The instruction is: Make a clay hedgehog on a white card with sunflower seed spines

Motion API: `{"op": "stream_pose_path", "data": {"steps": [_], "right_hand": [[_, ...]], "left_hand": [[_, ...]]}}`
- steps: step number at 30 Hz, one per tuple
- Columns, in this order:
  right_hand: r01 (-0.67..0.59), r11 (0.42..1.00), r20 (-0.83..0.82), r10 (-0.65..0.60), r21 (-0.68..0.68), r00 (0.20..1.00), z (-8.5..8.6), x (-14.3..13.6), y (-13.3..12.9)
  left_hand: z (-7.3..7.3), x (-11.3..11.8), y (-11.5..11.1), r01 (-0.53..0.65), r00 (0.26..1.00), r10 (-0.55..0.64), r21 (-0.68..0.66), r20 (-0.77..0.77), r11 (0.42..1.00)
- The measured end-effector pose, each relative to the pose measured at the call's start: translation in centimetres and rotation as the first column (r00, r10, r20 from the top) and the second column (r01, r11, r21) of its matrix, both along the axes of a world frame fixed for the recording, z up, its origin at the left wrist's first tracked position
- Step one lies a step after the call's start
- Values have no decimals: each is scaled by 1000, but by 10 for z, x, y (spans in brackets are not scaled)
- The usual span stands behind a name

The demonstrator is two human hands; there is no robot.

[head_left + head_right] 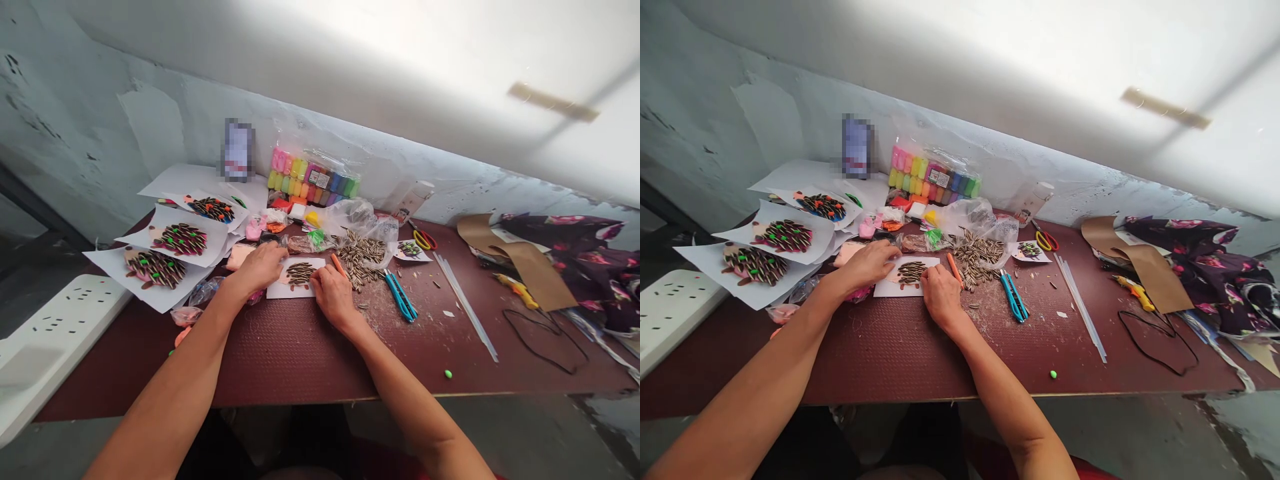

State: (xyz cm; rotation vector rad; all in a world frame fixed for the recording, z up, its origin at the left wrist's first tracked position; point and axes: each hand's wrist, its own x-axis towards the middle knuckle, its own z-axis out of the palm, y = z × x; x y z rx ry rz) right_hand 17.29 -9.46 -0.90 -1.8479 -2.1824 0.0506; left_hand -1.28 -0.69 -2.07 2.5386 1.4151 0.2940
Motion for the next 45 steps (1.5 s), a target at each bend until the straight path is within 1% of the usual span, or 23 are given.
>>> {"op": "stream_pose_path", "data": {"steps": [6, 10, 12, 14, 16, 18, 22, 23, 27, 31, 34, 39, 41, 45], "right_hand": [[11, 1000, 18, -11, 2, 1000, -1, 0, 1], [22, 1000, -2, -22, 4, 1000, -4, 1, 1], [6, 1000, -19, -6, 9, 1000, -4, 1, 0], [-17, 999, -45, 19, 34, 999, -3, 2, 0], [-15, 997, -78, 21, 78, 997, 0, 5, 1], [37, 993, -107, -25, 115, 994, 4, 12, 3], [236, 966, -104, -225, 107, 969, 11, 34, 8], [268, 958, -93, -260, 102, 961, 11, 40, 10], [350, 937, -22, -350, 17, 937, 12, 56, 13], [389, 920, 21, -388, -47, 921, 15, 61, 14], [434, 897, 55, -431, -79, 901, 19, 63, 14], [478, 871, 86, -470, -115, 878, 22, 70, 15], [474, 872, 85, -466, -125, 881, 22, 71, 16], [424, 899, 67, -419, -112, 906, 19, 67, 16]], "left_hand": [[2, 1, 0, 6, 1000, -6, -23, 7, 1000], [2, 1, 0, -1, 1000, 2, -24, 26, 1000], [1, 0, 0, -3, 1000, 4, -18, 25, 1000], [1, 0, 0, -2, 1000, 3, -11, 21, 1000], [0, 0, 0, 0, 1000, 0, -8, 16, 1000], [0, 0, 0, 4, 1000, -4, -5, 9, 1000], [-1, 0, 0, 13, 1000, -13, -2, 7, 1000], [-2, -1, 1, 14, 1000, -14, 0, 11, 1000], [-3, -2, 1, 14, 1000, -14, 9, 24, 1000], [0, -2, 0, 10, 1000, -10, -9, 7, 1000], [2, -2, -1, 4, 1000, -5, -21, -5, 1000], [3, -1, -3, -6, 1000, 6, -1, -14, 1000], [3, -1, -3, -9, 1000, 9, -10, -17, 1000], [4, 0, -2, -5, 1000, 5, -27, -14, 1000]]}}
